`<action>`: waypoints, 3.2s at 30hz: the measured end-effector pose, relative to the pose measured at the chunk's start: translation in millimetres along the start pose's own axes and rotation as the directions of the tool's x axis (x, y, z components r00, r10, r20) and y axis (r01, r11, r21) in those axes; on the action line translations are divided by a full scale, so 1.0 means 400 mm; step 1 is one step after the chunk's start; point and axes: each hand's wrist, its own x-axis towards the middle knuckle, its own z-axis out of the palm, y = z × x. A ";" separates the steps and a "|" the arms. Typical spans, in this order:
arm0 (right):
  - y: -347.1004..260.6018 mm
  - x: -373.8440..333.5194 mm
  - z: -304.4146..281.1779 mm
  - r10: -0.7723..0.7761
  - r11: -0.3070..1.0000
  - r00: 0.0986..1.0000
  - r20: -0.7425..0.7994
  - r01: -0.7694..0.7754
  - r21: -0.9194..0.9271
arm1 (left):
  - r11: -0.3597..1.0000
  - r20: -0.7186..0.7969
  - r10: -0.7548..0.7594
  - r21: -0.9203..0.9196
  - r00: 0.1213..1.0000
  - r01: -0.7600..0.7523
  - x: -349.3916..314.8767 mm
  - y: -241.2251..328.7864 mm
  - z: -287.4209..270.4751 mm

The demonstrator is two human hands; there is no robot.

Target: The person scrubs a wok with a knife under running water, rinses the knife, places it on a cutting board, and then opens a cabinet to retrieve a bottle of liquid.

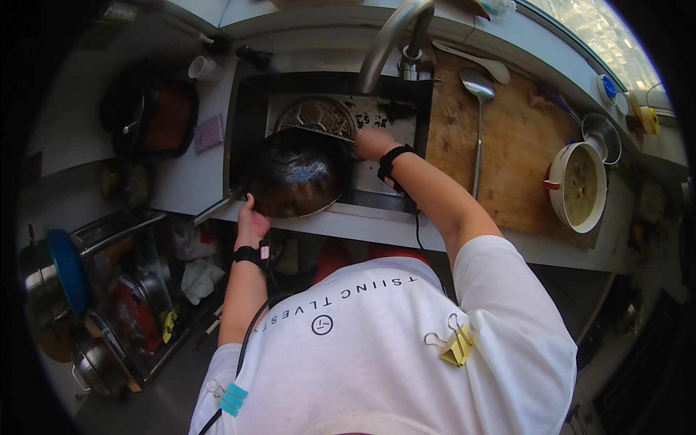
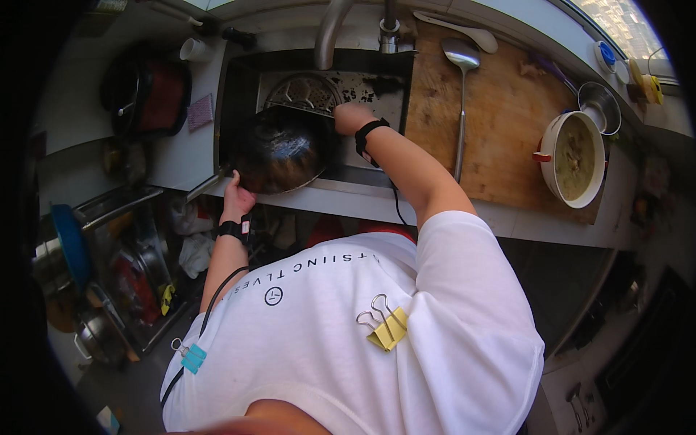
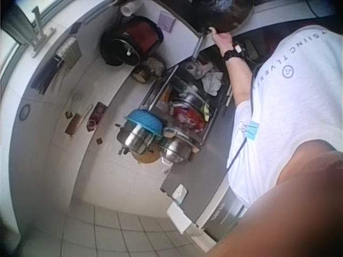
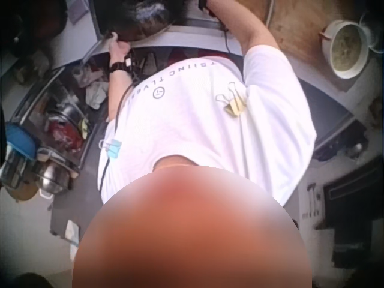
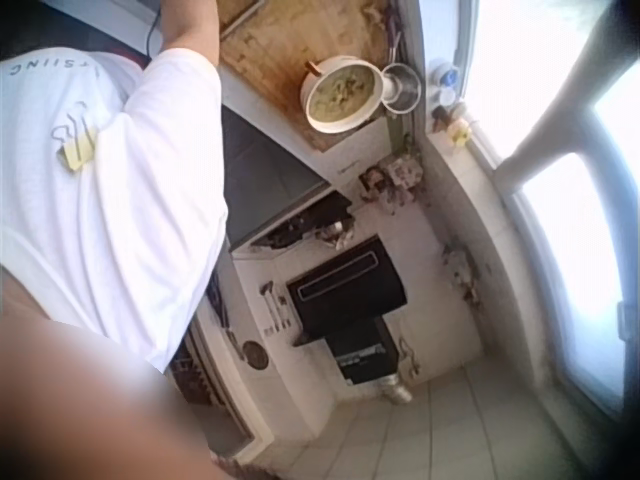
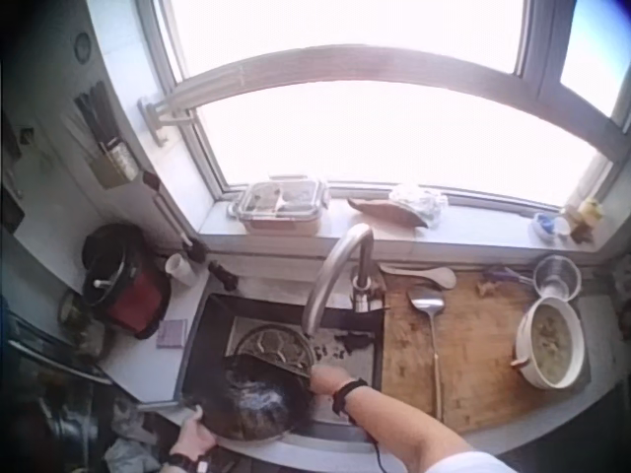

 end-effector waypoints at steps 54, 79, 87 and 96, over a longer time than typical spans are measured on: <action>-0.059 -0.101 -0.004 -0.227 0.974 0.970 -0.085 0.223 -0.049 | 0.998 0.087 -0.018 -0.063 0.996 0.023 0.029 -0.008 -0.022; -0.225 0.005 -0.062 -0.199 0.972 0.978 -0.066 0.188 -0.143 | 0.996 0.276 -0.094 0.012 0.957 0.094 0.042 -0.004 -0.059; -0.212 -0.074 -0.025 -0.154 0.985 0.988 -0.028 0.152 -0.084 | 0.985 0.210 -0.164 0.086 0.964 0.149 0.032 0.016 -0.050; -0.156 -0.061 0.014 -0.036 0.999 0.993 -0.112 0.033 -0.029 | 0.980 0.242 -0.178 0.133 0.954 0.149 0.018 0.021 -0.056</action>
